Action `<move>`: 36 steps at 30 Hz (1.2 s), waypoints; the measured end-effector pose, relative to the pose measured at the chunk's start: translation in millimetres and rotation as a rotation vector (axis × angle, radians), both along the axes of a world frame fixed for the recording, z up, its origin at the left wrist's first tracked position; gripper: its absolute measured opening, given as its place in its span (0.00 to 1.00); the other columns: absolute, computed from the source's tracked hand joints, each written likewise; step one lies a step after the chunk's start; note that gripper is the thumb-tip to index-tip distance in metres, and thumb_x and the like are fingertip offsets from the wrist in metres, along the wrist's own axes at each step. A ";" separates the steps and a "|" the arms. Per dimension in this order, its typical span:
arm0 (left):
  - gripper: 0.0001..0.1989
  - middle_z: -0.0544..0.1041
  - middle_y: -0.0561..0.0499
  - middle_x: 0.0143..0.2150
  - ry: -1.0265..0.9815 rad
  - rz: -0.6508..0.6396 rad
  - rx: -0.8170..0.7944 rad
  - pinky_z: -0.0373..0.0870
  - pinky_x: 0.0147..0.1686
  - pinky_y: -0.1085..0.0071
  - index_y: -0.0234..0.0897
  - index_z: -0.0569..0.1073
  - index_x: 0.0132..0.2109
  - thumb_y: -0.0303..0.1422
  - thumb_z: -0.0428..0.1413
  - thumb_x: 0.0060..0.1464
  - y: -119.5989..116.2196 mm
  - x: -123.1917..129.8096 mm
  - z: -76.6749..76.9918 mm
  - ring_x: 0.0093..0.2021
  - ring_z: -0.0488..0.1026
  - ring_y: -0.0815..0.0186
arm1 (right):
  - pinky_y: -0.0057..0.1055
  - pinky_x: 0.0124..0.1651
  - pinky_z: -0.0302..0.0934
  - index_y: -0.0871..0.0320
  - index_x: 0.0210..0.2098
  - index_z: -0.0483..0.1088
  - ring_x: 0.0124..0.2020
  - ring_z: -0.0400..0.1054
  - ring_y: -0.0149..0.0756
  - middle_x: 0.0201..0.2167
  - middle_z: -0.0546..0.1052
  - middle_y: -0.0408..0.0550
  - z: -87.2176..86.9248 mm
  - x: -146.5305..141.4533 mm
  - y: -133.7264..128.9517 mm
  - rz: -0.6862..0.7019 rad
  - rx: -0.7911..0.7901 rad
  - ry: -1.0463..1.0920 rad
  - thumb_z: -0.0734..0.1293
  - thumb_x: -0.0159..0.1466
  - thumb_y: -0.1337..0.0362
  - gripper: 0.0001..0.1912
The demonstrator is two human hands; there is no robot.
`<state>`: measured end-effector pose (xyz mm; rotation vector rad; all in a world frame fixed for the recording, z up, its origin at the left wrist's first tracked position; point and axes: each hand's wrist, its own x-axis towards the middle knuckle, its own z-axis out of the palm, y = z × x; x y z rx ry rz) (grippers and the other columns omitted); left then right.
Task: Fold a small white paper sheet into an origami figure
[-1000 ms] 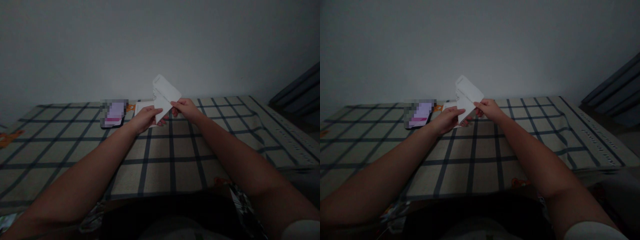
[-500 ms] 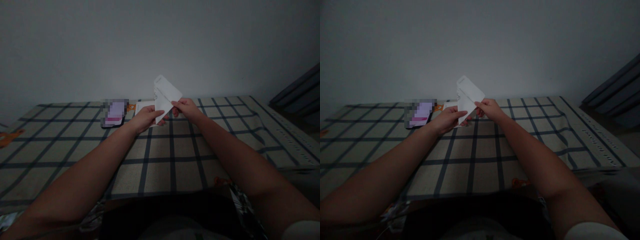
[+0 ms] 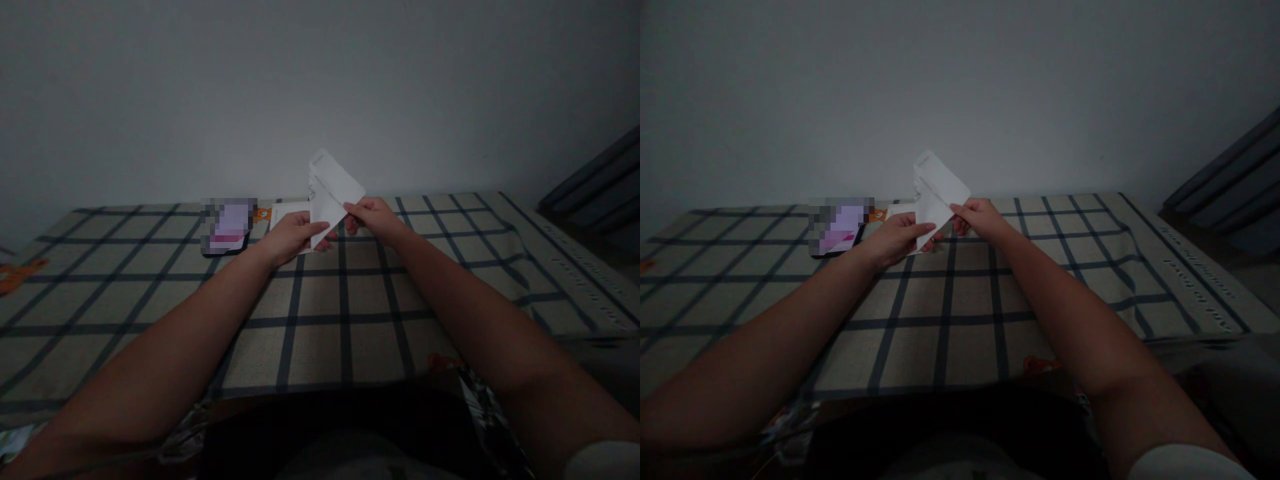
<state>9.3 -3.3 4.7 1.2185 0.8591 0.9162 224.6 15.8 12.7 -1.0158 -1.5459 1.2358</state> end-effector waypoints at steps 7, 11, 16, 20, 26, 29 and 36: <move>0.09 0.84 0.42 0.36 -0.033 -0.043 0.007 0.75 0.29 0.72 0.30 0.80 0.43 0.31 0.65 0.57 3.5 -0.8 -4.0 0.25 0.75 0.70 | 0.25 0.28 0.65 0.61 0.22 0.72 0.20 0.68 0.28 0.18 0.75 0.45 -4.8 0.1 3.4 0.001 -0.002 0.041 0.74 0.66 0.53 0.22; 0.09 0.84 0.42 0.36 -0.017 -0.028 0.010 0.75 0.29 0.73 0.30 0.80 0.43 0.31 0.65 0.57 2.0 -0.3 -2.4 0.25 0.75 0.70 | 0.26 0.28 0.66 0.60 0.23 0.72 0.20 0.68 0.28 0.19 0.76 0.46 -1.3 -0.2 0.3 0.042 -0.049 0.095 0.73 0.66 0.48 0.24; 0.08 0.83 0.43 0.34 -0.016 -0.020 0.010 0.73 0.26 0.74 0.30 0.80 0.42 0.31 0.65 0.57 1.5 0.4 -1.3 0.24 0.74 0.70 | 0.26 0.28 0.66 0.60 0.24 0.72 0.20 0.69 0.29 0.19 0.75 0.46 2.6 -0.1 -3.0 0.067 -0.083 0.091 0.69 0.69 0.44 0.28; 0.09 0.83 0.43 0.33 -0.024 0.009 0.013 0.73 0.27 0.73 0.30 0.80 0.42 0.30 0.65 0.56 2.7 1.1 -2.5 0.24 0.74 0.70 | 0.25 0.27 0.63 0.60 0.22 0.72 0.20 0.68 0.27 0.19 0.75 0.46 0.2 0.3 -0.7 0.073 -0.076 0.012 0.70 0.69 0.48 0.26; 0.08 0.83 0.43 0.35 -0.016 0.009 0.003 0.74 0.29 0.71 0.30 0.80 0.42 0.30 0.64 0.57 1.6 1.3 -1.1 0.25 0.74 0.70 | 0.25 0.27 0.63 0.60 0.22 0.73 0.21 0.68 0.28 0.18 0.75 0.44 -1.5 -0.1 -0.4 0.012 0.033 -0.076 0.72 0.67 0.56 0.20; 0.08 0.83 0.44 0.35 -0.023 -0.012 0.011 0.73 0.29 0.72 0.31 0.80 0.41 0.31 0.65 0.55 2.1 0.7 -1.3 0.25 0.74 0.70 | 0.25 0.28 0.63 0.60 0.22 0.73 0.21 0.68 0.28 0.18 0.75 0.44 2.5 -0.4 -4.2 -0.005 0.061 -0.087 0.72 0.67 0.58 0.19; 0.10 0.83 0.45 0.34 -0.014 -0.007 0.021 0.73 0.29 0.73 0.31 0.80 0.39 0.30 0.69 0.50 1.9 -0.1 -1.4 0.26 0.74 0.70 | 0.25 0.29 0.63 0.61 0.23 0.72 0.21 0.67 0.27 0.18 0.74 0.44 5.5 -0.3 -6.5 -0.041 0.097 -0.067 0.71 0.68 0.61 0.18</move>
